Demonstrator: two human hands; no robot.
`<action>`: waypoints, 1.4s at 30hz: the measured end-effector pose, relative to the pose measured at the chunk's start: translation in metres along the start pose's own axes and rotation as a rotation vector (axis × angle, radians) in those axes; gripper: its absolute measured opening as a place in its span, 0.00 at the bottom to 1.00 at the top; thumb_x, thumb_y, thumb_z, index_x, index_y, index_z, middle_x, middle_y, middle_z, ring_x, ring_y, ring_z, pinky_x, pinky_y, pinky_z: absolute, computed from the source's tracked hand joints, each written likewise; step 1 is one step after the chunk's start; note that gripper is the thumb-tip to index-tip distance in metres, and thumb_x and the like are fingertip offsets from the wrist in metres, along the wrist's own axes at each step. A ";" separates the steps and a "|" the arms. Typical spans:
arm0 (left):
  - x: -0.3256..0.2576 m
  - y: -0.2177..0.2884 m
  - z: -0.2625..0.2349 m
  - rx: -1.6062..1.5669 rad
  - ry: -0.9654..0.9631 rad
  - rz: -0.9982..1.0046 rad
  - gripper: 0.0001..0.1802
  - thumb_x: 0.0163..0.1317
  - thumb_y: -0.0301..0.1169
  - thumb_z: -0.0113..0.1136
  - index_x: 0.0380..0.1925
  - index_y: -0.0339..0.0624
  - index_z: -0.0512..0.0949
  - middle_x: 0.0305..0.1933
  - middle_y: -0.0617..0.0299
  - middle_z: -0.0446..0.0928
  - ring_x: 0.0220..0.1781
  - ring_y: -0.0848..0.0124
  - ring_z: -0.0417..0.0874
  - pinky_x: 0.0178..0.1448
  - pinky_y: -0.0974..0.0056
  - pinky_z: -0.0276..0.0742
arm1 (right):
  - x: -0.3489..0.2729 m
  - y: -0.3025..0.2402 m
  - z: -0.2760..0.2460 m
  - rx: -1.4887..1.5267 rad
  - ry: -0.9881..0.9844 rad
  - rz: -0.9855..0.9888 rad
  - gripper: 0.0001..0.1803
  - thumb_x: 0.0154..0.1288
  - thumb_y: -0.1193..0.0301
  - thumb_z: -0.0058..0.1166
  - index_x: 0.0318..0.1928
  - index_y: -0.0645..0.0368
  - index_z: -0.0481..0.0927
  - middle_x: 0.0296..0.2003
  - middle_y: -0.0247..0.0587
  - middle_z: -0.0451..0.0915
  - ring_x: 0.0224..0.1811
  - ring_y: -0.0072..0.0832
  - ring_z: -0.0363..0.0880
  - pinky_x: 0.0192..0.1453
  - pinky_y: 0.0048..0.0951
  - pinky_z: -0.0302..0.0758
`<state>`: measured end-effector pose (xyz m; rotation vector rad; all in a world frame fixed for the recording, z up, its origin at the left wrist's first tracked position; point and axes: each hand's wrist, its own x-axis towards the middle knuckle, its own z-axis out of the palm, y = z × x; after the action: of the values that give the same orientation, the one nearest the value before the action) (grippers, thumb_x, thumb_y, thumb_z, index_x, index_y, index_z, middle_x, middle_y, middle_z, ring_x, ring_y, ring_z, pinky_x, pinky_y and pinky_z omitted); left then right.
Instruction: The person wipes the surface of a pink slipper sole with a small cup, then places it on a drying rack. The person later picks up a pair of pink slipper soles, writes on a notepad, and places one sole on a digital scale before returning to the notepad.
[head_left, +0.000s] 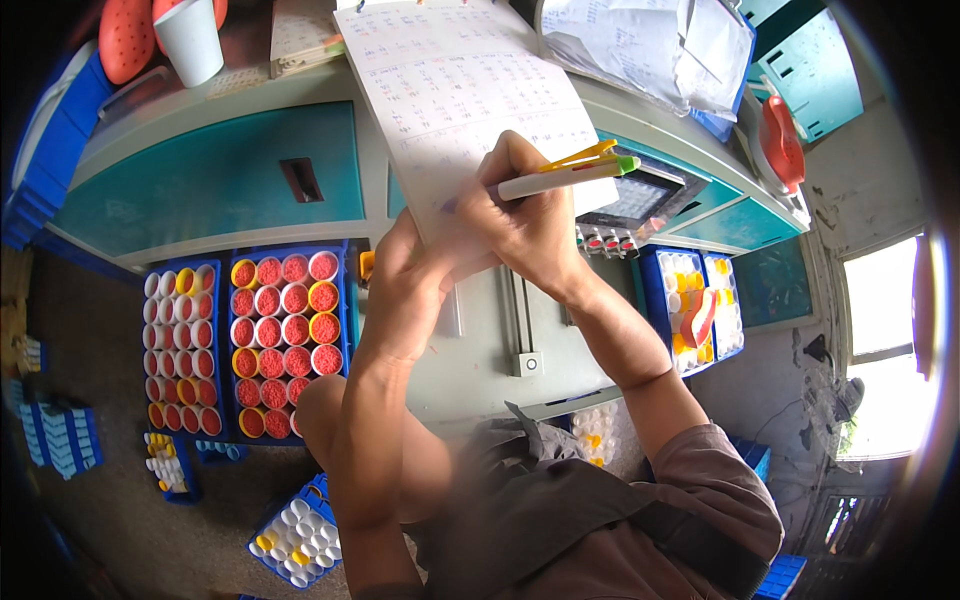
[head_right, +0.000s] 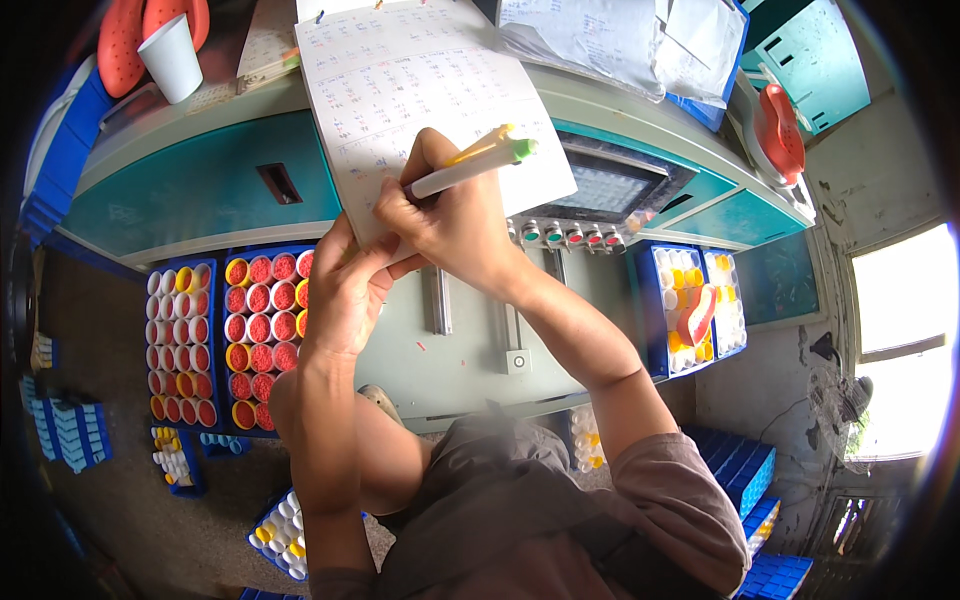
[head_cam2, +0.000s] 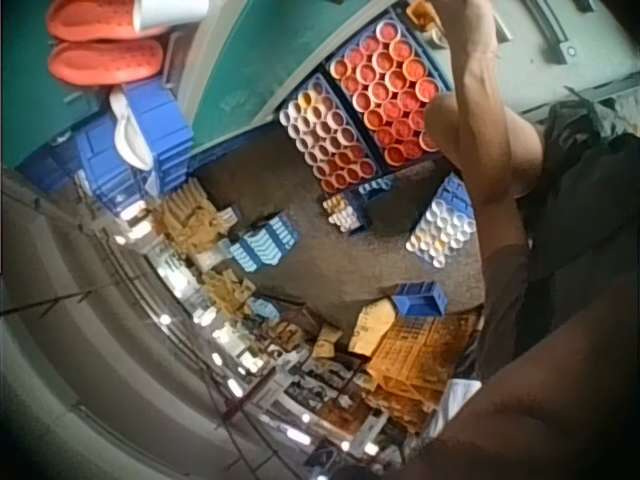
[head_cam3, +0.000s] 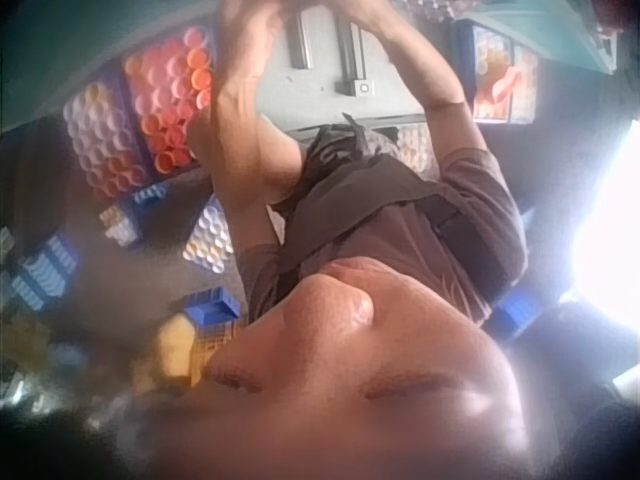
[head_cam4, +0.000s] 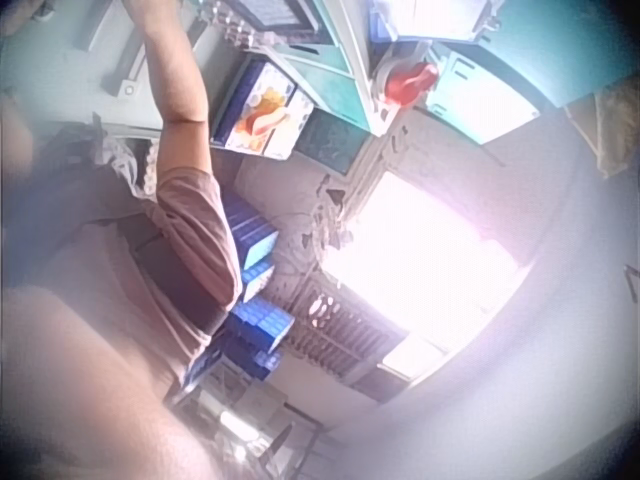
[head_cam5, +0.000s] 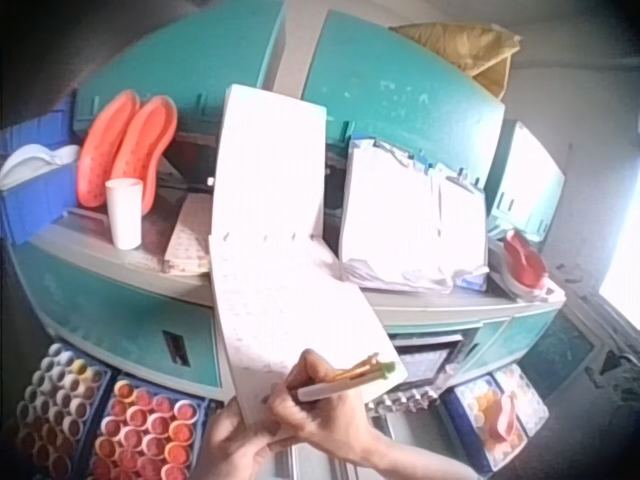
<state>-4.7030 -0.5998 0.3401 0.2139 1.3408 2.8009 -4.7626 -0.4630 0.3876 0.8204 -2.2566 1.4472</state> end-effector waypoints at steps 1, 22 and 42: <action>0.000 0.000 -0.001 0.001 -0.005 -0.001 0.23 0.75 0.25 0.48 0.68 0.32 0.65 0.66 0.48 0.74 0.66 0.59 0.80 0.71 0.49 0.80 | 0.001 0.002 0.000 0.006 0.004 0.003 0.13 0.61 0.76 0.64 0.27 0.62 0.70 0.18 0.34 0.73 0.21 0.18 0.71 0.23 0.26 0.67; 0.002 0.011 -0.006 -0.070 -0.068 0.019 0.27 0.80 0.40 0.43 0.69 0.31 0.64 0.67 0.45 0.75 0.65 0.55 0.81 0.66 0.44 0.80 | -0.026 -0.134 -0.055 0.590 -0.088 -0.687 0.11 0.72 0.58 0.64 0.39 0.52 0.85 0.29 0.38 0.85 0.17 0.17 0.74 0.16 0.17 0.61; 0.009 0.014 0.008 -0.171 0.576 0.082 0.44 0.78 0.61 0.39 0.74 0.28 0.60 0.78 0.45 0.63 0.79 0.54 0.63 0.83 0.48 0.52 | -0.211 0.178 -0.193 -0.270 0.647 0.506 0.14 0.78 0.60 0.55 0.48 0.58 0.79 0.37 0.43 0.89 0.29 0.30 0.86 0.36 0.33 0.81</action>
<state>-4.7108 -0.6016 0.3566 -0.5983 1.1622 3.1605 -4.7156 -0.1718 0.2252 -0.3012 -2.1216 1.2917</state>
